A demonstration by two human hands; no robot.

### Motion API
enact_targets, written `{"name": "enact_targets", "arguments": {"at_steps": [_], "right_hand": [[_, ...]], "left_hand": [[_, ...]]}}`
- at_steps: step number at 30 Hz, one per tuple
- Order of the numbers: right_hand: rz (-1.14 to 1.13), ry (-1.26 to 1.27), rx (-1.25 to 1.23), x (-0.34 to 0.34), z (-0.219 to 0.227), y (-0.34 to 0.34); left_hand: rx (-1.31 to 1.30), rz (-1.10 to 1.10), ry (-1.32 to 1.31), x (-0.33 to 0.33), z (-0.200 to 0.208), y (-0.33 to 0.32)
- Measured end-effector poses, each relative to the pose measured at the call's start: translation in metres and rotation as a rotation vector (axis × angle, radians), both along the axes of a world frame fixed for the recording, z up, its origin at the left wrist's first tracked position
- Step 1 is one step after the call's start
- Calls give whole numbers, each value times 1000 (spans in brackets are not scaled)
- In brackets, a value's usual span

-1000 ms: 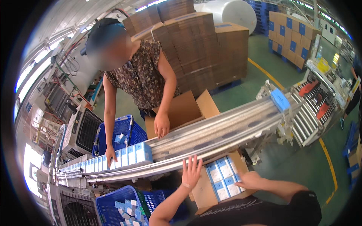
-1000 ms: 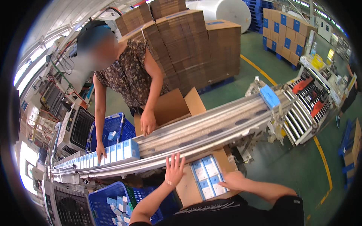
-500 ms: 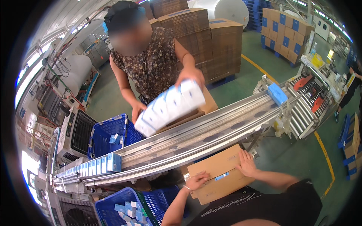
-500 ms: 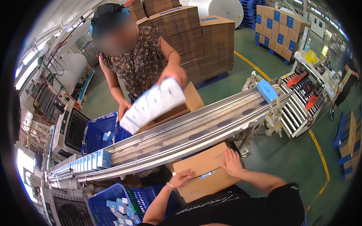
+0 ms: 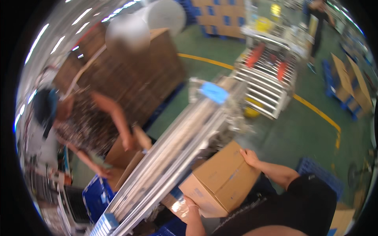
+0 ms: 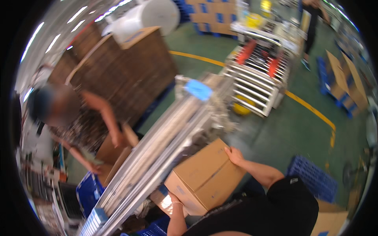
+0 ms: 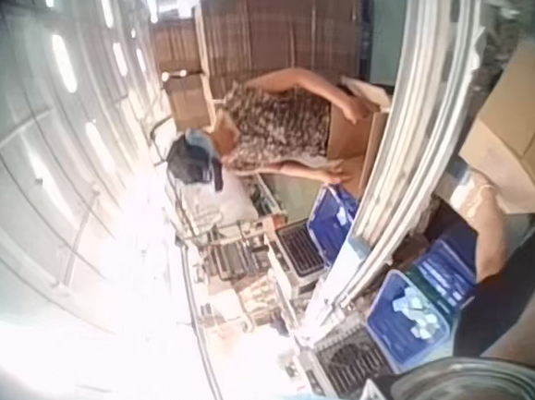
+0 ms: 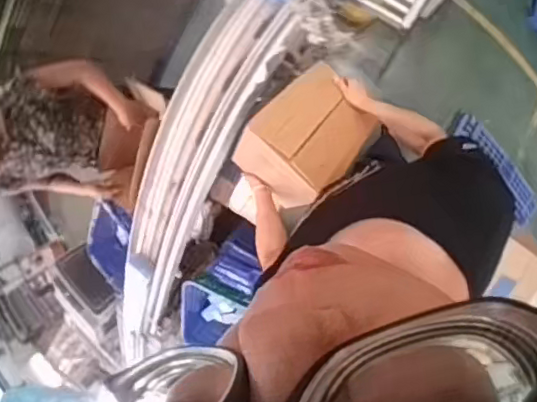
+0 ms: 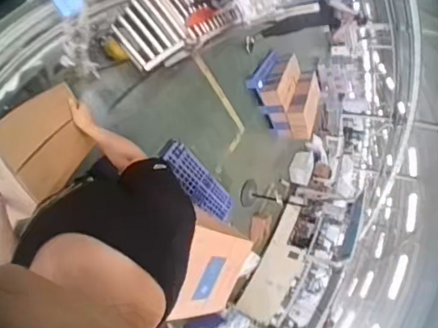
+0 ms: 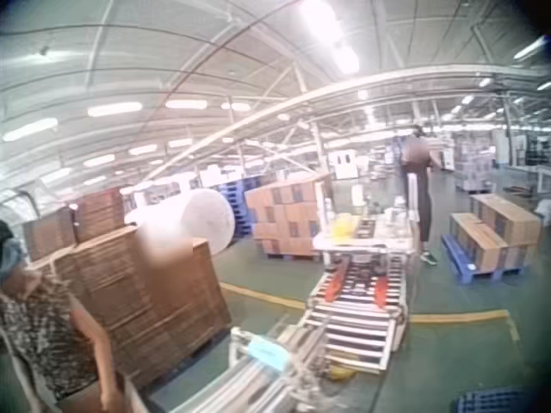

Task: The person packs small blue and white boxes from a conveyor belt into larger cardboard boxes. They arrange the items in rows, close the cardboard boxes, and move them along the conveyor line.

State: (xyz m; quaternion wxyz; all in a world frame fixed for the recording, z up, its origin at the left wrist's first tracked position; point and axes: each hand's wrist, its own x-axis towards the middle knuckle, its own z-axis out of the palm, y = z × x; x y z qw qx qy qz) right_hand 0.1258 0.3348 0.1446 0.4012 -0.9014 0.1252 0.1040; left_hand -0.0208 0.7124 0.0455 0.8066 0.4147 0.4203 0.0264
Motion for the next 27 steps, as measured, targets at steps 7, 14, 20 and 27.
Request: {"name": "enact_targets", "arguments": {"at_steps": [7,14,20,27], "right_hand": [[-484,-8,-72,2,24,-278],[-464,-10,-277,100,116,-421],[-133,-229,-324,295,143,-454],[565,-476,-586,451,42,-426]], "left_hand": [[68,-439,153,163,8,-258],[-384,-462,-12,237,-24,-469],[-531,-510,-107,341,-31,-556],[-127,-290,222,487,21,-646]]}}
